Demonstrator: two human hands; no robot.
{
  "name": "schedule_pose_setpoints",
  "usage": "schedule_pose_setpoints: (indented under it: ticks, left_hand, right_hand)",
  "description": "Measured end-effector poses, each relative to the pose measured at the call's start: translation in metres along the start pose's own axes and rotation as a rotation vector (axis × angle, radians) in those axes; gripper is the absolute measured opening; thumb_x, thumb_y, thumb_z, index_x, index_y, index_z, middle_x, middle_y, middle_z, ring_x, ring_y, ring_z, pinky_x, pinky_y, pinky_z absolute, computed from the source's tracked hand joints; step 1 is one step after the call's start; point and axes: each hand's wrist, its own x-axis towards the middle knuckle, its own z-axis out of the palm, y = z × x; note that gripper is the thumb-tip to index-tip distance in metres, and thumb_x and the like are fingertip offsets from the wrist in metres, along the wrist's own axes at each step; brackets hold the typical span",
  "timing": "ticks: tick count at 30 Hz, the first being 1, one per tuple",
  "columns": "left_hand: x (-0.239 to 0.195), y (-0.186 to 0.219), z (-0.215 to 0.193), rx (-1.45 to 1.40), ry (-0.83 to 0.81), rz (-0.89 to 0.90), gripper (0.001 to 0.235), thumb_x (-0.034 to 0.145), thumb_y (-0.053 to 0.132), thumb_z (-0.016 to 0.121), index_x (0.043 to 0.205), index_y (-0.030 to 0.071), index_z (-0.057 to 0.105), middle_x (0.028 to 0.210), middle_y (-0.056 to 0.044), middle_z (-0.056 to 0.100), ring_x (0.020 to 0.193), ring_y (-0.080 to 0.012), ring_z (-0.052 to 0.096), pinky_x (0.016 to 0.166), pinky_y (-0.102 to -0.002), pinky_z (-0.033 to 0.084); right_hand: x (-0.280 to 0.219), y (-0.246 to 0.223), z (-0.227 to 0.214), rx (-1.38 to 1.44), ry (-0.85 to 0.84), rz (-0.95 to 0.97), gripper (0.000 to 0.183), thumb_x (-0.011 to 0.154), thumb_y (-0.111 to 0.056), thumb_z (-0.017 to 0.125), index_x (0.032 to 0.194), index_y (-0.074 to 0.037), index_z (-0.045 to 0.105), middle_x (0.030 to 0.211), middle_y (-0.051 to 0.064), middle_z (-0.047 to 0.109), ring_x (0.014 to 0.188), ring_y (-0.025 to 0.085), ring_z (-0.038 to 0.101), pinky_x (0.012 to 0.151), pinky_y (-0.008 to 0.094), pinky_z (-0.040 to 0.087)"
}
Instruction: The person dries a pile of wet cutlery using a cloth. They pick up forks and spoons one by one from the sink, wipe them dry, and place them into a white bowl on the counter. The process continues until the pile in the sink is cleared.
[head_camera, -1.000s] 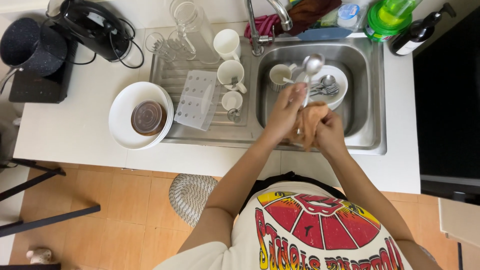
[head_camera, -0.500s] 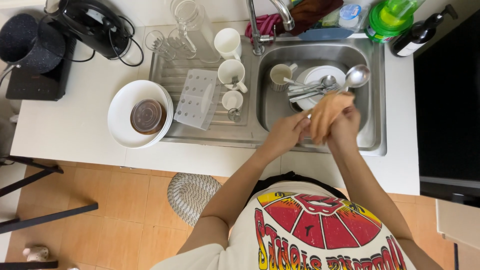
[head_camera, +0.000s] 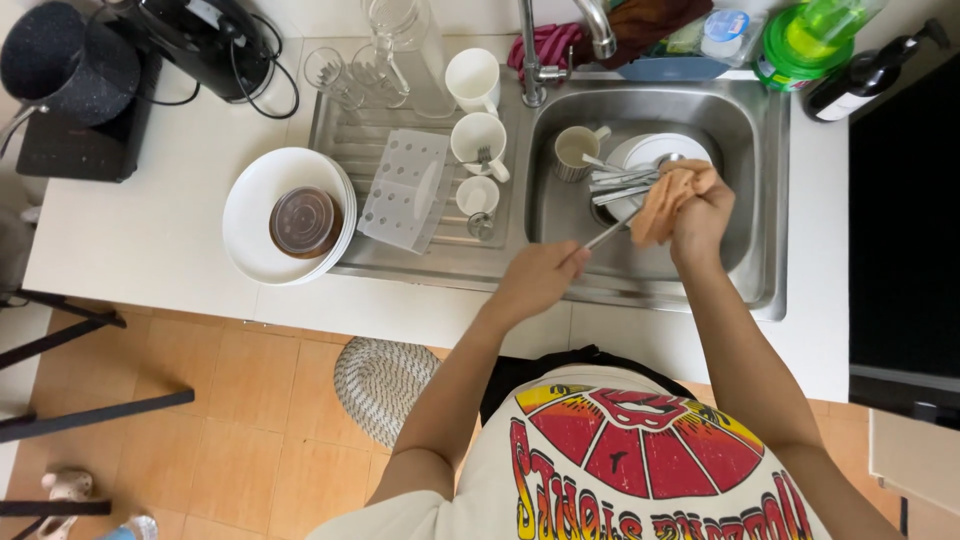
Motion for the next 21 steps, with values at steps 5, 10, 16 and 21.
schedule_pose_setpoints:
  ticks: [5, 10, 16, 21]
  left_hand:
    - [-0.015, -0.002, -0.04, -0.164, 0.142, -0.032, 0.04, 0.103, 0.037, 0.051, 0.084, 0.006, 0.067, 0.07, -0.008, 0.067, 0.066, -0.0261, 0.064, 0.063, -0.04, 0.049]
    - [-0.019, -0.02, -0.076, -0.476, 0.384, -0.107, 0.042, 0.105, 0.035, 0.054, 0.079, 0.003, 0.062, 0.063, -0.001, 0.055, 0.059, -0.0115, 0.051, 0.056, -0.03, 0.041]
    - [0.01, -0.045, -0.089, -1.002, 0.373, -0.307, 0.035, 0.103, 0.034, 0.054, 0.08, 0.009, 0.059, 0.058, 0.005, 0.046, 0.048, -0.0066, 0.041, 0.044, -0.025, 0.036]
    - [0.028, -0.055, -0.085, -1.169, 0.33, -0.383, 0.036, 0.104, 0.039, 0.056, 0.083, 0.011, 0.059, 0.059, 0.006, 0.047, 0.048, -0.0057, 0.04, 0.045, -0.025, 0.037]
  right_hand:
    - [0.011, 0.027, 0.018, -0.147, -0.139, -0.283, 0.026, 0.094, 0.013, 0.043, 0.104, 0.004, 0.065, 0.1, 0.007, 0.068, 0.091, 0.013, 0.061, 0.082, 0.026, 0.052]
    - [0.005, 0.017, 0.038, -0.105, -0.15, -0.238, 0.021, 0.097, 0.009, 0.048, 0.107, 0.0, 0.064, 0.103, 0.005, 0.069, 0.094, 0.012, 0.063, 0.084, 0.026, 0.053]
    - [-0.027, 0.014, 0.059, -0.159, -0.284, -0.041, 0.026, 0.095, 0.006, 0.05, 0.113, -0.002, 0.067, 0.106, 0.004, 0.07, 0.096, 0.013, 0.065, 0.086, 0.026, 0.053]
    - [-0.04, 0.007, 0.062, -0.295, -0.421, 0.054, 0.029, 0.093, 0.002, 0.056, 0.119, -0.004, 0.068, 0.108, 0.002, 0.072, 0.098, 0.012, 0.067, 0.086, 0.026, 0.053]
